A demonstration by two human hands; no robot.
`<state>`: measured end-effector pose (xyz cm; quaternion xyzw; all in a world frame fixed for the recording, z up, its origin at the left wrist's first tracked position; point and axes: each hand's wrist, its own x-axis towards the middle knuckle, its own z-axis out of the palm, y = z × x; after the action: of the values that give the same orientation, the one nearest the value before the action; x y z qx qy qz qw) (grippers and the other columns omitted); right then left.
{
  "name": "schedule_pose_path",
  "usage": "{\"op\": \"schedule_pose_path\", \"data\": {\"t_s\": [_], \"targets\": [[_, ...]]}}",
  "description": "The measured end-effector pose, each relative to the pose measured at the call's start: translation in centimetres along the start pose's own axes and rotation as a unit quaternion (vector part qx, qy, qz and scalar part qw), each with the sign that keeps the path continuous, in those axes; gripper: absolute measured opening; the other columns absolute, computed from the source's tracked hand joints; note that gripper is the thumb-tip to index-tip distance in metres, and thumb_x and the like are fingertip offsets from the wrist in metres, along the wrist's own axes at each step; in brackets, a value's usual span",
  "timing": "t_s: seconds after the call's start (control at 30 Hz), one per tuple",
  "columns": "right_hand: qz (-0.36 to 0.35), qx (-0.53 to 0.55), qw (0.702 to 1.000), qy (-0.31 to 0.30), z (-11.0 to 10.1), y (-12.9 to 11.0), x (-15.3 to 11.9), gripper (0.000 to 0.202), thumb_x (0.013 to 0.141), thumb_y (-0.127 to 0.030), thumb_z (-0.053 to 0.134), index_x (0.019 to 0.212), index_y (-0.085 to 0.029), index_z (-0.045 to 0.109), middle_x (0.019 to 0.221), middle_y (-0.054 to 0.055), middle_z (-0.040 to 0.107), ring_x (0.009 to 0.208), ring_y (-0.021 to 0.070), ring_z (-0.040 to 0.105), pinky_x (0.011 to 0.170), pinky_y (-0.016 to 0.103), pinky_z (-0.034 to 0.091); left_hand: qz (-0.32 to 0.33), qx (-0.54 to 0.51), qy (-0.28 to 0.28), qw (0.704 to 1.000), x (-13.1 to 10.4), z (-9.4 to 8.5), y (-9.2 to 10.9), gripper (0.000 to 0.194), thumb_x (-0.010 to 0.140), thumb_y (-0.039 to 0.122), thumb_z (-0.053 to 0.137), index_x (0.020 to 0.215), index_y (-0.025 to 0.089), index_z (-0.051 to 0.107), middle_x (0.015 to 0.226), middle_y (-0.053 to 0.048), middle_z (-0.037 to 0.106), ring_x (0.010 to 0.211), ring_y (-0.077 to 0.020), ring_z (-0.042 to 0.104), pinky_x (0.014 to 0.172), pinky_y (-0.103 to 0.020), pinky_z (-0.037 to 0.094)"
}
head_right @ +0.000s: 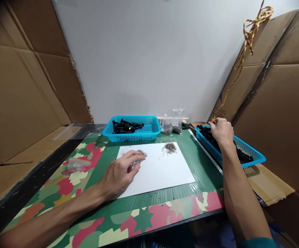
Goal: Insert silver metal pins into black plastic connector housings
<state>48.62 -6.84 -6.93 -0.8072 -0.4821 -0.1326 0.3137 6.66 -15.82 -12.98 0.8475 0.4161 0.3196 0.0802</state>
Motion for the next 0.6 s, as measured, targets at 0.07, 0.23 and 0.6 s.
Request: {"op": "schedule_pose_path", "data": {"t_s": [0.07, 0.23, 0.6], "targets": [[-0.027, 0.06, 0.998, 0.009, 0.0, -0.5, -0.3, 0.031, 0.093, -0.041, 0.062, 0.099, -0.017, 0.082, 0.093, 0.019, 0.079, 0.088, 0.0338, 0.073, 0.07, 0.037, 0.046, -0.004, -0.004, 0.002, 1.0, 0.0, 0.0, 0.1, 0.025, 0.099, 0.016, 0.055, 0.115, 0.026, 0.072, 0.124, 0.0, 0.072, 0.077, -0.0141, 0.071, 0.064, -0.028, 0.053], [-0.218, 0.239, 0.942, -0.092, 0.6, -7.0, -4.3, 0.041, 0.098, -0.049, 0.056, 0.103, -0.015, 0.079, 0.082, 0.013, 0.078, 0.067, 0.0246, 0.067, 0.059, 0.031, 0.039, 0.003, -0.012, 0.005, 1.0, -0.2, 0.2, 0.5, 0.022, 0.1, 0.017, 0.057, 0.113, 0.025, 0.073, 0.117, 0.0, 0.073, 0.071, -0.012, 0.068, 0.066, -0.027, 0.052], [-0.449, 0.033, 0.845, -0.288, 9.1, -25.4, -6.1, 0.033, 0.095, -0.028, 0.072, 0.127, -0.023, 0.074, 0.095, 0.008, 0.078, 0.085, 0.0208, 0.068, 0.068, 0.027, 0.04, 0.05, 0.033, -0.003, 0.998, -1.0, 0.9, 0.4, 0.022, 0.098, 0.017, 0.058, 0.113, 0.021, 0.074, 0.102, -0.003, 0.076, 0.078, -0.0181, 0.071, 0.069, -0.029, 0.054]]}}
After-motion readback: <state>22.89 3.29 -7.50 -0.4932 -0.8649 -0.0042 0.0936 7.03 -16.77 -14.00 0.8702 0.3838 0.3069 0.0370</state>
